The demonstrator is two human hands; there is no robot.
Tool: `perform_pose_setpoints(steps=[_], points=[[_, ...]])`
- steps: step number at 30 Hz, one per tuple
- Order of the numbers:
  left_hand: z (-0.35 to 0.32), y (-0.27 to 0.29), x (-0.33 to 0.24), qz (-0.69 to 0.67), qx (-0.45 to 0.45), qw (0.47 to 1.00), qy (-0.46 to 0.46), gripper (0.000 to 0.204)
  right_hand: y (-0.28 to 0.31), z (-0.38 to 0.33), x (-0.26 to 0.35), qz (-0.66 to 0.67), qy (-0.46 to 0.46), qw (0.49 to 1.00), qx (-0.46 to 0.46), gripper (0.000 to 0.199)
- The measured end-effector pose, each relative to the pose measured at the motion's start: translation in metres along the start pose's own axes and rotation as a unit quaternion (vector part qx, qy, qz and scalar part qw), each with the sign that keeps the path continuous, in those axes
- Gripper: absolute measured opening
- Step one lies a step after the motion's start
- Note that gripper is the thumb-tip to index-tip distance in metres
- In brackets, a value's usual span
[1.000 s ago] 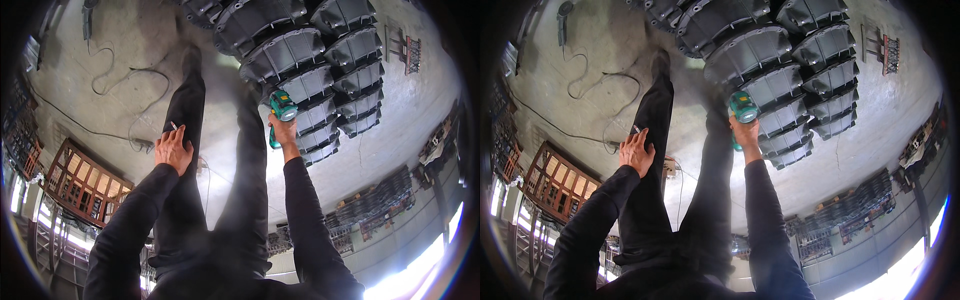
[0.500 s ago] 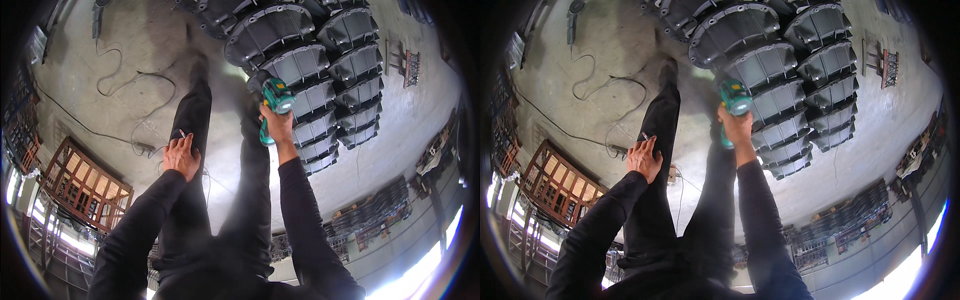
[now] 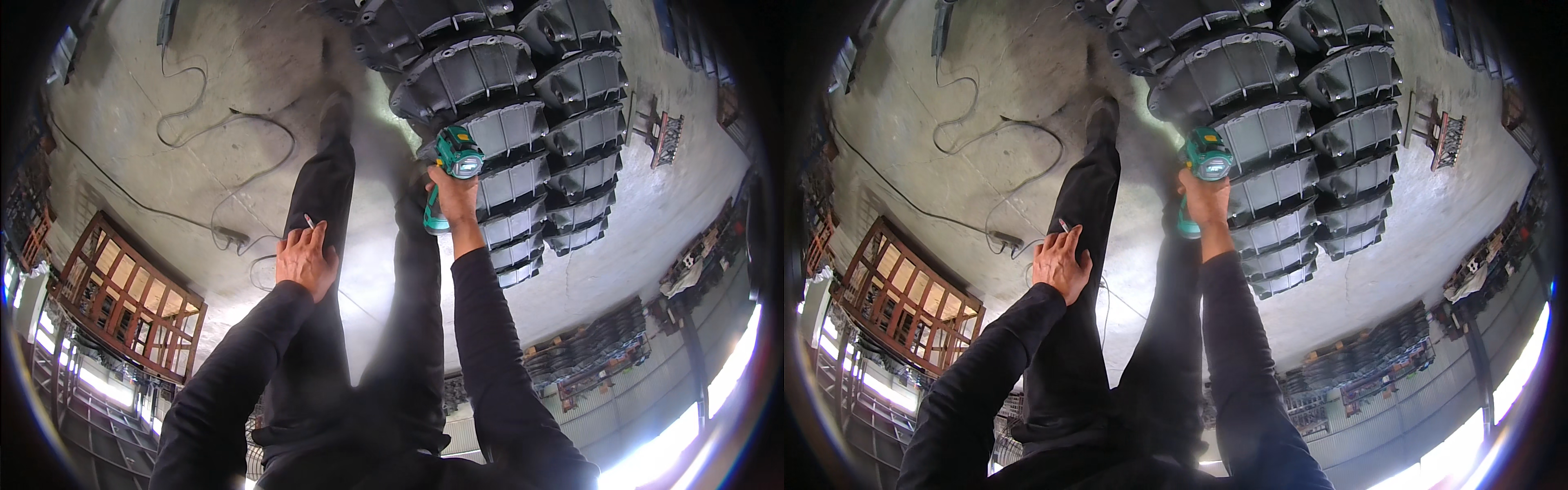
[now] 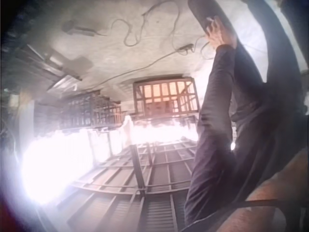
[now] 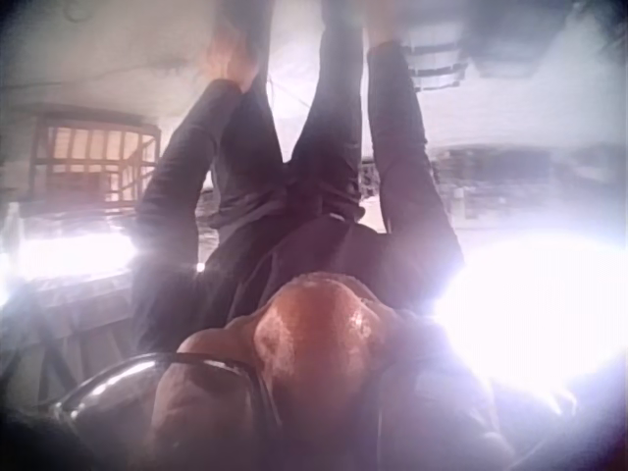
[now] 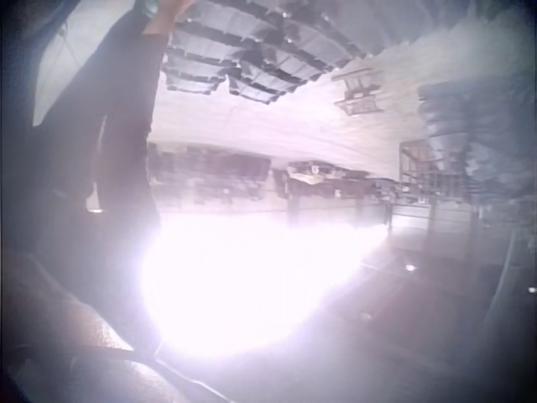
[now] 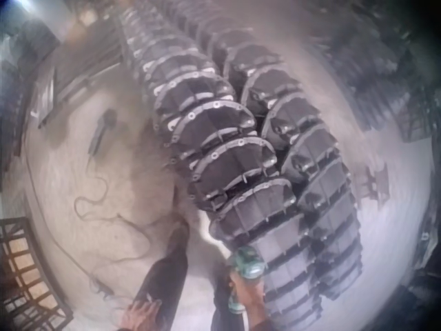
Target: The person uses a cordless drill to make holes in stacked metal parts in a workshop. The person holds the drill with one hand and occasionally steadies the parts with the other hand while drilling.
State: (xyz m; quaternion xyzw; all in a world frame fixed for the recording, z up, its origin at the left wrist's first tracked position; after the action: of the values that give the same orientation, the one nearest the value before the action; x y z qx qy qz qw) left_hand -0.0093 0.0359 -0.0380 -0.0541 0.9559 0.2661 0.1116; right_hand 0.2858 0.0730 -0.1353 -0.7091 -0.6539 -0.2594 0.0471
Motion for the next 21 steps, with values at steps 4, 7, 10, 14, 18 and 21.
perform_pose_setpoints(steps=[4, 7, 10, 14, 18, 21], points=[[0.006, 0.006, 0.004, -0.006, 0.007, 1.0, -0.001, 0.055, 0.002, -0.003, 0.008, -0.011, -0.016, 1.0, -0.001, 0.015], [0.011, 0.015, 0.006, -0.014, -0.005, 1.0, -0.011, 0.054, 0.002, -0.004, 0.01, -0.015, -0.034, 0.999, -0.011, 0.014], [0.014, 0.023, 0.009, -0.025, 0.0, 1.0, -0.014, 0.054, -0.002, -0.003, 0.011, 0.009, -0.012, 0.999, -0.031, 0.014], [0.02, 0.037, 0.013, -0.043, 0.002, 0.999, -0.021, 0.055, -0.005, -0.006, 0.005, -0.032, -0.038, 0.997, -0.06, 0.013], [0.028, 0.047, 0.015, -0.035, 0.019, 0.999, -0.026, 0.056, -0.007, -0.007, 0.006, -0.014, -0.013, 0.998, -0.055, 0.012], [0.032, 0.053, 0.016, -0.032, 0.032, 0.999, -0.028, 0.056, -0.009, -0.005, 0.003, -0.015, -0.019, 0.997, -0.067, 0.012]])
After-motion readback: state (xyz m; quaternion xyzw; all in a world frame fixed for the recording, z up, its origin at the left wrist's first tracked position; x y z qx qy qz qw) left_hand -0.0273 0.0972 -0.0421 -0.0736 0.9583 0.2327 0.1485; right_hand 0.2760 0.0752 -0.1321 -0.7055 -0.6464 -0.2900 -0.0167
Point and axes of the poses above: each hand's wrist, its own z-axis towards the middle knuckle, its own y-axis out of the back of the hand, x = y × z, the point moved 5 cm from there along z, towards the middle knuckle, and after that the axes turned 4 degrees about x, right-handed, at the moved point
